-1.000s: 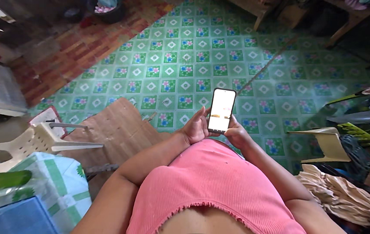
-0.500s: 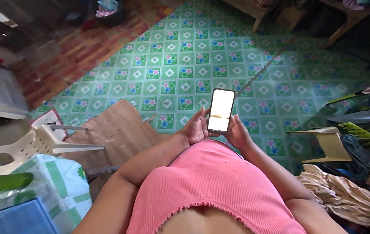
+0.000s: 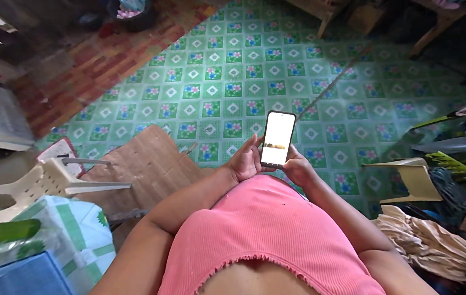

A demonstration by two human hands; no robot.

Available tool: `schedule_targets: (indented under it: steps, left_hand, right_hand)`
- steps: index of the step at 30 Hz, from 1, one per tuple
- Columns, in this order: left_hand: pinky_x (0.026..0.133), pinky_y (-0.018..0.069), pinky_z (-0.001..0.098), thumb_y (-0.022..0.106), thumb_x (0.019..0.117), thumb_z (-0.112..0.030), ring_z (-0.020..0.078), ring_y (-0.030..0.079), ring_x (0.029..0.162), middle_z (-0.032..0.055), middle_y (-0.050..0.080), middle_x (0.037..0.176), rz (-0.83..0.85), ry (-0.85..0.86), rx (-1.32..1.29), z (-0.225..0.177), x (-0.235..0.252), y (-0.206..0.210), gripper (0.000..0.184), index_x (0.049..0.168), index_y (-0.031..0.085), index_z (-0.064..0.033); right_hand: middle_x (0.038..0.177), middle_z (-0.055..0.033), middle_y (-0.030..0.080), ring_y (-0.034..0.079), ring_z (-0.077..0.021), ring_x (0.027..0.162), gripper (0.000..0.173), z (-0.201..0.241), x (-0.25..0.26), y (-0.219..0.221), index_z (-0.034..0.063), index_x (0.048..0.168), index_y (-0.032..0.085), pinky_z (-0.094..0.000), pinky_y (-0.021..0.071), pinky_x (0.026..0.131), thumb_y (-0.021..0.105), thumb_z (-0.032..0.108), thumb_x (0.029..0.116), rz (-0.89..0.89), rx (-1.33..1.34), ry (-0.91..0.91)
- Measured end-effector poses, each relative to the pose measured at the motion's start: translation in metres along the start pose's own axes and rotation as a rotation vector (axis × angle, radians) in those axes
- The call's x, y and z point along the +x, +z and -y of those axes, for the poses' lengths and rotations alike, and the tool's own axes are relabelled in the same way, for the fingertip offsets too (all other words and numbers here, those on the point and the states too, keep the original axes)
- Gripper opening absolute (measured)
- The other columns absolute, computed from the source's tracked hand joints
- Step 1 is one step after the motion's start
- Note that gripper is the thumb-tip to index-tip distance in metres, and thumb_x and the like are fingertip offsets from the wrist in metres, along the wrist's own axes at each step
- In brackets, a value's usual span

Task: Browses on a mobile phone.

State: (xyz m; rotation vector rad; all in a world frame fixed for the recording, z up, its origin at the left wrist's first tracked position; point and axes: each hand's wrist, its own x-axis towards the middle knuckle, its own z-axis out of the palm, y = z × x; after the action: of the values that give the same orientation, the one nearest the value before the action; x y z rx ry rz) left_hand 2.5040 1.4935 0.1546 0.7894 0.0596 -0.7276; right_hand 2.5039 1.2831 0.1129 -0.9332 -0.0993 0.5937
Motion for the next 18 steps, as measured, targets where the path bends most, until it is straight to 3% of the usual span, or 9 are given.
schedule_targets:
  steps: [2,6,11,14,18]
  left_hand:
    - [0.097,0.0538,0.0568,0.024,0.1026,-0.063,0.0384,0.062,0.121,0.0191,0.055,0.142,-0.003,0.001,0.000,0.000,0.000,0.000,0.064,0.155,0.029,-0.0267]
    - [0.095,0.0542,0.0560,0.029,0.1011,-0.065,0.0366,0.063,0.119,0.0177,0.056,0.141,-0.014,0.010,0.009,0.000,0.001,0.003,0.067,0.156,0.028,-0.0259]
    - [0.097,0.0537,0.0567,0.027,0.1019,-0.063,0.0369,0.062,0.121,0.0178,0.056,0.142,-0.001,0.010,0.010,0.000,0.002,0.002,0.067,0.156,0.026,-0.0244]
    - [0.096,0.0541,0.0566,0.020,0.1036,-0.061,0.0382,0.062,0.121,0.0192,0.055,0.143,0.014,0.004,0.012,0.000,0.002,0.002,0.064,0.155,0.028,-0.0239]
    - [0.096,0.0544,0.0565,0.021,0.1030,-0.063,0.0391,0.063,0.119,0.0206,0.056,0.141,0.007,0.003,-0.009,0.001,0.003,0.002,0.066,0.156,0.027,-0.0242]
  right_hand:
    - [0.127,-0.0107,0.065,0.067,-0.0228,0.109,0.070,0.002,0.000,0.003,0.0154,0.146,0.036,-0.0436,0.0573,0.092,0.048,-0.004,0.0794,-0.031,-0.016,0.010]
    - [0.128,-0.0143,0.064,0.067,-0.0259,0.110,0.055,0.006,0.001,0.010,0.0139,0.150,0.034,-0.0460,0.0565,0.095,0.036,-0.001,0.0969,-0.115,-0.024,0.046]
    - [0.129,-0.0153,0.063,0.067,-0.0272,0.112,0.048,0.006,0.000,0.009,0.0140,0.151,0.034,-0.0469,0.0561,0.095,0.033,0.006,0.1035,-0.122,-0.017,0.043]
    - [0.129,-0.0144,0.063,0.067,-0.0258,0.111,0.054,0.005,0.001,0.008,0.0138,0.151,0.034,-0.0455,0.0563,0.094,0.036,0.003,0.0983,-0.123,-0.014,0.041]
    - [0.129,-0.0105,0.064,0.066,-0.0231,0.111,0.073,0.002,0.000,-0.001,0.0161,0.147,0.036,-0.0448,0.0567,0.093,0.047,-0.005,0.0785,-0.030,-0.008,0.004]
